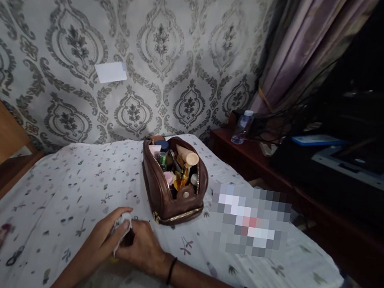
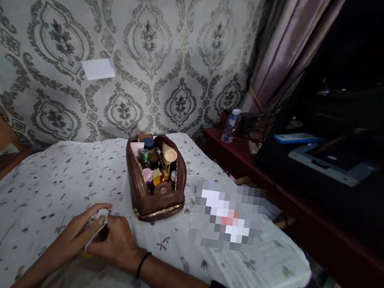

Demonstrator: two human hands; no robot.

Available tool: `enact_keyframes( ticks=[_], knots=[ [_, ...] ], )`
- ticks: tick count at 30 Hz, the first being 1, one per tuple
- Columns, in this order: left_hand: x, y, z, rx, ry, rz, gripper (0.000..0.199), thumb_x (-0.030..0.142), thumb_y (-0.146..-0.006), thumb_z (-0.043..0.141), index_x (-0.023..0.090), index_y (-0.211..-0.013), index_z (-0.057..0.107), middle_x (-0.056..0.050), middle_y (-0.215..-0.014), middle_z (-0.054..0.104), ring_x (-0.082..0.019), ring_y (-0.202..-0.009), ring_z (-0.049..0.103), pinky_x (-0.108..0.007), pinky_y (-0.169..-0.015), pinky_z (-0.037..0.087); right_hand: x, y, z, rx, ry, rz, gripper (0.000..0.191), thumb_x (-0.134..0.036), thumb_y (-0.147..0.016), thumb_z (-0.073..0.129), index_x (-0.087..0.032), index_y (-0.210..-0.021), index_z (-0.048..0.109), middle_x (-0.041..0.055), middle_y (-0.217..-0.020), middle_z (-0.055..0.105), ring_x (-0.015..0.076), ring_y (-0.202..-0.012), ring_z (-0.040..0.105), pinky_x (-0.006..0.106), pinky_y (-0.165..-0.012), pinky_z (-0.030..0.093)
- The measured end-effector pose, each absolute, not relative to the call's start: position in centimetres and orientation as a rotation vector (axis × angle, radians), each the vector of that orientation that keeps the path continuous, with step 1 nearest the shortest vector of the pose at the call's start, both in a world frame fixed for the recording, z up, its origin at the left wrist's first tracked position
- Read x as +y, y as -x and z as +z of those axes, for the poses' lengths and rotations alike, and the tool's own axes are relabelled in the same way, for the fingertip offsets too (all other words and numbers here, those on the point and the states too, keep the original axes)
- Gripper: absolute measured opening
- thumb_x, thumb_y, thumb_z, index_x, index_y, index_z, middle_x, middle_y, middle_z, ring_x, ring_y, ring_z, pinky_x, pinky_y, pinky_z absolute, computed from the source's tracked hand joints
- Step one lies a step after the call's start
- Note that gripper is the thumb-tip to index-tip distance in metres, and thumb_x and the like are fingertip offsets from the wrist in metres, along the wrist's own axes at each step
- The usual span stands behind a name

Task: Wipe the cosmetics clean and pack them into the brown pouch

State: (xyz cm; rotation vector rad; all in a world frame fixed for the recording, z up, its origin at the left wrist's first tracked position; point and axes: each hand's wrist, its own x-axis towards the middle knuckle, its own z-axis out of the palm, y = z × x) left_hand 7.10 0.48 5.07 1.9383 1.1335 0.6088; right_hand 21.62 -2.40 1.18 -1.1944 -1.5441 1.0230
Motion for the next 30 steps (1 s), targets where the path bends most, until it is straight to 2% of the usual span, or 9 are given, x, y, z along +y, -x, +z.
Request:
enact_keyframes(
  ticks=[3, 7, 11, 15, 19, 23, 25, 28, 30],
  knots=[
    [1.0, -7.1, 5.1, 1.138, -1.729, 0.646, 0.056, 0.059, -0.091, 0.049, 0.017, -0.125, 0.063, -0.007, -0.099, 0.074, -0.025, -0.098, 0.068, -0.034, -0.09, 0.052, -2.5, -21.5, 1.0, -1.462, 1.118, 1.078, 0.02, -0.022, -0.061, 0.076, -0.017, -0.072, 0.06, -0.0076, -0.062, 0.053, 0.0079, -0.058, 0.044, 0.019, -0.052, 0.032],
    [1.5, -7.3, 4.6, 1.117, -1.466, 0.823, 0.063, 0.065, -0.086, 0.051, 0.013, -0.117, 0.067, -0.009, -0.105, 0.073, -0.025, -0.097, 0.068, -0.034, -0.089, 0.052, -2.3, -21.5, 1.0, -1.233, 0.944, 1.297, 0.036, -0.035, -0.064, 0.079, -0.019, -0.089, 0.059, -0.0033, -0.077, 0.061, 0.0102, -0.066, 0.054, 0.021, -0.059, 0.044],
    [1.5, -7.7, 4.1, 1.102, -1.311, 0.961, 0.066, 0.068, -0.085, 0.051, 0.014, -0.119, 0.066, -0.01, -0.105, 0.073, -0.023, -0.091, 0.068, -0.032, -0.081, 0.053, -2.1, -21.5, 1.0, -1.034, 0.824, 1.489, 0.047, -0.047, -0.066, 0.08, -0.022, -0.094, 0.051, 0.0023, -0.101, 0.063, 0.0125, -0.07, 0.062, 0.026, -0.061, 0.054],
    [1.6, -7.7, 3.6, 1.116, -1.25, 1.068, 0.068, 0.069, -0.083, 0.053, 0.012, -0.118, 0.065, -0.011, -0.104, 0.072, -0.022, -0.091, 0.067, -0.033, -0.084, 0.052, -2.0, -21.6, 0.9, -1.034, 0.789, 1.44, 0.051, -0.046, -0.066, 0.081, -0.024, -0.099, 0.05, 0.005, -0.124, 0.057, 0.0138, -0.086, 0.065, 0.028, -0.075, 0.056],
    [1.5, -7.6, 3.3, 1.125, -1.285, 1.051, 0.065, 0.066, -0.089, 0.047, 0.015, -0.127, 0.06, -0.008, -0.099, 0.072, -0.021, -0.085, 0.066, -0.033, -0.081, 0.053, -1.9, -22.0, 0.9, -1.104, 0.831, 1.331, 0.046, -0.038, -0.07, 0.079, -0.024, -0.104, 0.05, 0.0035, -0.114, 0.061, 0.0143, -0.089, 0.065, 0.028, -0.078, 0.054],
    [0.9, -7.7, 3.6, 1.154, -1.437, 1.035, 0.053, 0.059, -0.092, 0.049, 0.02, -0.126, 0.058, -0.007, -0.114, 0.068, -0.021, -0.1, 0.064, -0.031, -0.085, 0.052, -1.6, -22.3, 0.8, -1.185, 0.989, 1.159, 0.045, -0.033, -0.07, 0.077, -0.022, -0.108, 0.054, 0.0007, -0.097, 0.065, 0.0135, -0.077, 0.063, 0.025, -0.066, 0.05],
    [0.5, -7.8, 4.0, 1.178, -1.492, 0.999, 0.052, 0.057, -0.089, 0.054, 0.022, -0.127, 0.055, -0.006, -0.116, 0.066, -0.021, -0.102, 0.063, -0.028, -0.082, 0.053, -1.7, -22.3, 0.7, -1.234, 1.054, 1.077, 0.046, -0.031, -0.069, 0.077, -0.021, -0.109, 0.056, 0.0, -0.091, 0.066, 0.0131, -0.073, 0.061, 0.025, -0.063, 0.048],
    [0.2, -7.7, 4.5, 1.2, -1.53, 0.914, 0.056, 0.058, -0.084, 0.06, 0.021, -0.126, 0.052, -0.004, -0.103, 0.066, -0.017, -0.08, 0.064, -0.024, -0.065, 0.053, -1.9, -22.0, 0.6, -1.279, 1.089, 1.027, 0.046, -0.03, -0.068, 0.079, -0.021, -0.108, 0.06, -0.0003, -0.089, 0.066, 0.0127, -0.071, 0.059, 0.024, -0.063, 0.046],
    [0.3, -7.6, 4.5, 1.204, -1.532, 0.848, 0.057, 0.062, -0.081, 0.061, 0.021, -0.12, 0.053, 0.0, -0.087, 0.064, -0.013, -0.061, 0.057, -0.022, -0.051, 0.048, -2.0, -21.9, 0.5, -1.295, 1.094, 1.019, 0.046, -0.033, -0.067, 0.08, -0.021, -0.108, 0.061, -0.0005, -0.091, 0.066, 0.0122, -0.07, 0.058, 0.024, -0.062, 0.046]
  ],
)
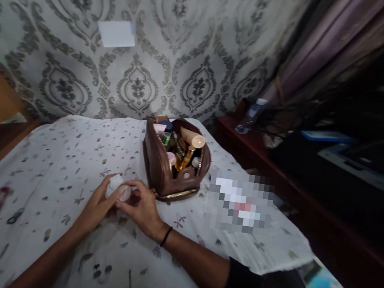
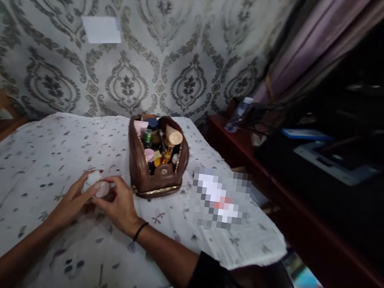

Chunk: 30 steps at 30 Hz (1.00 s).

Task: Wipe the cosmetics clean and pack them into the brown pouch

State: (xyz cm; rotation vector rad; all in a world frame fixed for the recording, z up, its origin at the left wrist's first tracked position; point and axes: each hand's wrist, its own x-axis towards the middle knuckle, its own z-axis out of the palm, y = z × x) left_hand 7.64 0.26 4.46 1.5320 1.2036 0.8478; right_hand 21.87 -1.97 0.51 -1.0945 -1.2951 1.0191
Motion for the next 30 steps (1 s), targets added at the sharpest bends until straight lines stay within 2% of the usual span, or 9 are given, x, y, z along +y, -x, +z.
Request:
enact_keyframes(
  ticks=[3, 6, 11, 15, 18, 21, 23, 25, 30],
  knots=[
    [0.6, -7.6, 4.1, 1.252, -1.508, 0.803, 0.056, 0.067, -0.078, 0.06, 0.02, -0.109, 0.055, 0.005, -0.069, 0.056, -0.011, -0.047, 0.047, -0.021, -0.041, 0.04, -1.9, -21.9, 0.2, -1.358, 1.115, 0.942, 0.049, -0.04, -0.067, 0.081, -0.021, -0.107, 0.061, 0.0009, -0.098, 0.066, 0.0148, -0.08, 0.062, 0.026, -0.07, 0.048],
    [0.9, -7.5, 3.7, 1.347, -1.545, 0.885, 0.052, 0.068, -0.078, 0.058, 0.02, -0.096, 0.058, 0.003, -0.068, 0.056, -0.014, -0.055, 0.052, -0.023, -0.048, 0.043, -1.8, -22.0, 0.0, -1.476, 1.117, 0.845, 0.05, -0.041, -0.067, 0.083, -0.022, -0.108, 0.061, 0.0028, -0.105, 0.066, 0.0182, -0.094, 0.062, 0.029, -0.081, 0.049],
    [1.1, -7.3, 3.7, 1.309, -1.717, 0.952, 0.052, 0.07, -0.087, 0.043, 0.021, -0.068, 0.049, 0.003, -0.062, 0.051, -0.016, -0.061, 0.049, -0.025, -0.056, 0.044, -2.0, -22.0, -0.2, -1.632, 1.086, 0.779, 0.054, -0.029, -0.065, 0.086, -0.025, -0.113, 0.06, 0.0029, -0.111, 0.065, 0.0198, -0.099, 0.062, 0.031, -0.084, 0.05],
    [1.3, -7.2, 4.0, 1.324, -1.712, 0.948, 0.054, 0.07, -0.087, 0.042, 0.021, -0.066, 0.049, 0.002, -0.063, 0.053, -0.016, -0.062, 0.049, -0.026, -0.058, 0.043, -2.2, -21.9, 0.0, -1.616, 1.028, 0.815, 0.054, -0.028, -0.068, 0.084, -0.024, -0.116, 0.059, 0.0037, -0.114, 0.065, 0.0205, -0.104, 0.062, 0.033, -0.089, 0.049],
    [1.4, -7.3, 4.3, 1.339, -1.646, 0.942, 0.055, 0.072, -0.083, 0.045, 0.021, -0.063, 0.048, 0.002, -0.06, 0.053, -0.016, -0.059, 0.047, -0.026, -0.056, 0.042, -2.3, -21.8, -0.3, -1.469, 1.037, 0.966, 0.064, -0.031, -0.063, 0.086, -0.024, -0.118, 0.056, 0.0027, -0.114, 0.065, 0.0177, -0.096, 0.064, 0.03, -0.082, 0.051],
    [1.5, -7.6, 4.3, 1.31, -1.571, 0.931, 0.055, 0.073, -0.082, 0.044, 0.022, -0.061, 0.045, 0.002, -0.057, 0.049, -0.015, -0.055, 0.045, -0.026, -0.052, 0.039, -2.2, -21.7, -0.5, -1.297, 1.06, 1.174, 0.067, -0.035, -0.056, 0.089, -0.022, -0.114, 0.057, -0.0004, -0.098, 0.067, 0.0136, -0.078, 0.063, 0.025, -0.069, 0.05],
    [1.6, -7.5, 4.0, 1.313, -1.547, 0.938, 0.054, 0.072, -0.083, 0.043, 0.022, -0.062, 0.044, 0.003, -0.057, 0.048, -0.015, -0.055, 0.045, -0.026, -0.051, 0.038, -2.1, -21.7, -0.5, -1.222, 1.027, 1.299, 0.065, -0.038, -0.056, 0.089, -0.02, -0.11, 0.058, -0.002, -0.086, 0.066, 0.0132, -0.073, 0.061, 0.025, -0.067, 0.05],
    [1.7, -7.4, 3.8, 1.322, -1.542, 0.963, 0.054, 0.071, -0.084, 0.042, 0.022, -0.063, 0.044, 0.003, -0.057, 0.048, -0.014, -0.055, 0.045, -0.025, -0.052, 0.038, -1.9, -21.8, -0.2, -1.179, 0.971, 1.376, 0.064, -0.041, -0.055, 0.089, -0.02, -0.108, 0.06, -0.0016, -0.085, 0.067, 0.0143, -0.076, 0.062, 0.027, -0.072, 0.052],
    [1.5, -7.1, 3.7, 1.224, -1.583, 0.902, 0.052, 0.064, -0.092, 0.035, 0.022, -0.065, 0.046, 0.004, -0.053, 0.048, -0.014, -0.051, 0.046, -0.026, -0.051, 0.037, -1.3, -22.0, 0.4, -1.04, 0.84, 1.42, 0.054, -0.047, -0.066, 0.082, -0.022, -0.11, 0.063, 0.0026, -0.108, 0.068, 0.0181, -0.099, 0.064, 0.033, -0.091, 0.051]
  ],
)
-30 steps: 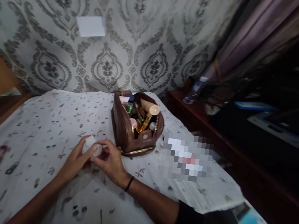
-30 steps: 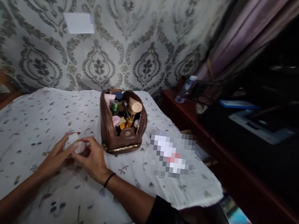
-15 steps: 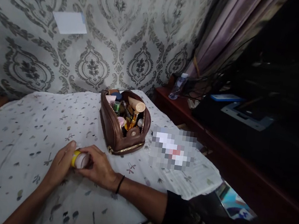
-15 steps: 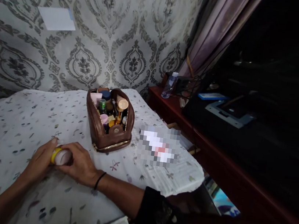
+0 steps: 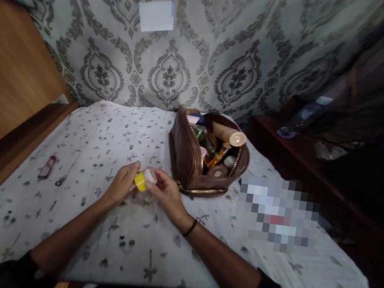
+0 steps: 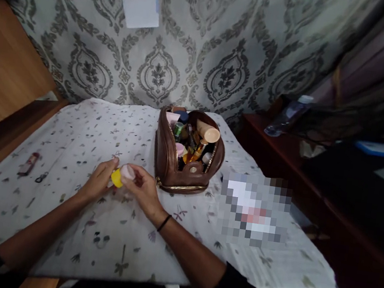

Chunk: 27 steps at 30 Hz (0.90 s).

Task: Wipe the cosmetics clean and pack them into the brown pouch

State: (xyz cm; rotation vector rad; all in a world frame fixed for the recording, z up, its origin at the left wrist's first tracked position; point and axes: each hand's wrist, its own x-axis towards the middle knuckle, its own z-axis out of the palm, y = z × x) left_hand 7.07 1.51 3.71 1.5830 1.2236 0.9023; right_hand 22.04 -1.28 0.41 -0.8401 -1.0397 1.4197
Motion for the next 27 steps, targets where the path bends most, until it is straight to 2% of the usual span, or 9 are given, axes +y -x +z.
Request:
enact_keyframes(
  ticks=[5, 7, 9, 12, 15, 17, 19, 23, 27],
  knots=[
    [0.7, -7.4, 4.7, 1.268, -1.804, 1.027, 0.04, 0.052, -0.096, 0.037, 0.021, -0.073, 0.048, 0.004, -0.062, 0.049, -0.014, -0.06, 0.047, -0.025, -0.06, 0.038, -1.0, -22.3, 0.5, -0.817, 0.829, 1.539, 0.055, -0.051, -0.07, 0.079, -0.025, -0.112, 0.056, 0.0019, -0.103, 0.069, 0.0161, -0.086, 0.065, 0.025, -0.064, 0.054],
    [0.5, -7.5, 4.9, 1.268, -1.846, 1.062, 0.036, 0.047, -0.098, 0.035, 0.019, -0.091, 0.056, 0.0, -0.076, 0.058, -0.016, -0.071, 0.055, -0.027, -0.07, 0.043, -0.9, -22.4, 0.5, -0.757, 0.818, 1.567, 0.051, -0.052, -0.07, 0.08, -0.024, -0.104, 0.054, 0.001, -0.097, 0.069, 0.0158, -0.081, 0.065, 0.024, -0.059, 0.052],
    [0.4, -7.4, 4.7, 1.214, -1.887, 1.108, 0.039, 0.043, -0.1, 0.034, 0.016, -0.116, 0.057, -0.007, -0.102, 0.065, -0.019, -0.095, 0.061, -0.03, -0.087, 0.046, -0.9, -22.4, 0.5, -0.722, 0.796, 1.597, 0.049, -0.051, -0.069, 0.081, -0.024, -0.098, 0.052, -0.0009, -0.089, 0.068, 0.0146, -0.076, 0.065, 0.024, -0.059, 0.052],
    [0.4, -7.4, 3.7, 1.021, -2.069, 1.141, 0.047, 0.039, -0.101, 0.035, 0.017, -0.141, 0.044, -0.013, -0.138, 0.052, -0.024, -0.129, 0.048, -0.038, -0.111, 0.036, -0.9, -22.3, 0.5, -0.706, 0.764, 1.616, 0.045, -0.05, -0.068, 0.082, -0.023, -0.092, 0.055, -0.0032, -0.081, 0.066, 0.0123, -0.069, 0.062, 0.023, -0.06, 0.051],
    [0.4, -7.3, 2.9, 0.877, -2.292, 1.075, 0.052, 0.037, -0.102, 0.037, 0.02, -0.151, 0.032, -0.015, -0.153, 0.037, -0.025, -0.143, 0.032, -0.044, -0.118, 0.027, -1.0, -22.0, 0.2, -0.72, 0.763, 1.599, 0.042, -0.05, -0.068, 0.082, -0.022, -0.09, 0.061, -0.0026, -0.079, 0.065, 0.0116, -0.068, 0.059, 0.024, -0.062, 0.05],
    [0.4, -7.2, 2.7, 0.859, -2.366, 1.007, 0.051, 0.036, -0.103, 0.036, 0.023, -0.152, 0.032, -0.015, -0.154, 0.036, -0.026, -0.144, 0.032, -0.046, -0.118, 0.029, -1.1, -21.9, 0.0, -0.744, 0.765, 1.592, 0.042, -0.052, -0.068, 0.081, -0.021, -0.091, 0.064, -0.0013, -0.083, 0.066, 0.012, -0.07, 0.059, 0.025, -0.064, 0.05],
    [0.4, -7.2, 2.9, 0.867, -2.4, 0.947, 0.048, 0.035, -0.104, 0.034, 0.025, -0.15, 0.036, -0.014, -0.149, 0.043, -0.026, -0.139, 0.039, -0.046, -0.115, 0.035, -1.2, -21.7, -0.2, -0.781, 0.762, 1.602, 0.042, -0.054, -0.069, 0.08, -0.021, -0.092, 0.067, -0.0001, -0.087, 0.068, 0.0127, -0.073, 0.059, 0.025, -0.066, 0.049],
    [0.4, -7.3, 3.4, 0.931, -2.425, 0.896, 0.042, 0.035, -0.103, 0.035, 0.024, -0.141, 0.049, -0.013, -0.126, 0.058, -0.024, -0.116, 0.055, -0.042, -0.1, 0.047, -1.5, -21.5, -0.3, -0.825, 0.77, 1.643, 0.039, -0.05, -0.068, 0.08, -0.022, -0.091, 0.068, 0.0009, -0.092, 0.069, 0.0149, -0.079, 0.059, 0.025, -0.066, 0.046],
    [0.4, -7.4, 3.6, 0.957, -2.41, 0.915, 0.036, 0.034, -0.102, 0.037, 0.019, -0.129, 0.057, -0.01, -0.106, 0.06, -0.023, -0.103, 0.057, -0.037, -0.09, 0.049, -1.7, -21.5, 0.0, -0.726, 0.754, 1.638, 0.042, -0.04, -0.065, 0.084, -0.026, -0.1, 0.066, -0.0021, -0.084, 0.067, 0.0148, -0.078, 0.059, 0.025, -0.068, 0.046]
  ],
)
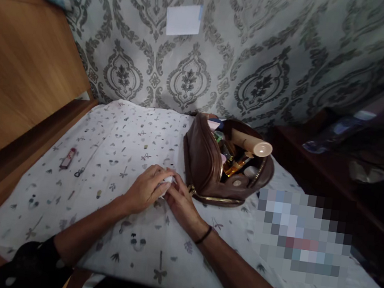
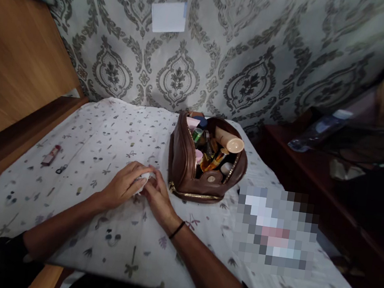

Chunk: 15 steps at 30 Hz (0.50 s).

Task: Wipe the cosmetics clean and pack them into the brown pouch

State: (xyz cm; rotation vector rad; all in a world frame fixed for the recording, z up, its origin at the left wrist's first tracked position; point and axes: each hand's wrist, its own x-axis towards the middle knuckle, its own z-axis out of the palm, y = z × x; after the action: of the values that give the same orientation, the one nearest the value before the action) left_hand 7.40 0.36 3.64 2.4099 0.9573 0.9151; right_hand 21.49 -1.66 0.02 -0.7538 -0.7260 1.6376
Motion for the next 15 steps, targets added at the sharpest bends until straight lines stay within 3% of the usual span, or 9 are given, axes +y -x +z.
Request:
enact_keyframes(
  ticks=[8, 15],
  knots=[
    [0.21, -7.49, 4.05, 1.13, -2.227, 1.023, 0.019, 0.032, -0.099, 0.041, 0.019, -0.093, 0.054, -0.005, -0.089, 0.057, -0.02, -0.087, 0.056, -0.033, -0.079, 0.043, -1.87, -21.53, 0.33, -0.705, 0.693, 1.748, 0.037, -0.04, -0.066, 0.085, -0.023, -0.091, 0.063, -0.0044, -0.072, 0.063, 0.0104, -0.066, 0.055, 0.022, -0.062, 0.044],
    [0.59, -6.97, 4.4, 1.266, -1.983, 1.064, 0.022, 0.037, -0.097, 0.042, 0.021, -0.084, 0.048, 0.003, -0.07, 0.052, -0.015, -0.068, 0.052, -0.027, -0.067, 0.039, -2.22, -21.43, 0.68, -0.899, 0.715, 1.731, 0.036, -0.036, -0.064, 0.087, -0.022, -0.091, 0.066, -0.002, -0.087, 0.062, 0.0115, -0.074, 0.056, 0.021, -0.059, 0.044]
  ],
)
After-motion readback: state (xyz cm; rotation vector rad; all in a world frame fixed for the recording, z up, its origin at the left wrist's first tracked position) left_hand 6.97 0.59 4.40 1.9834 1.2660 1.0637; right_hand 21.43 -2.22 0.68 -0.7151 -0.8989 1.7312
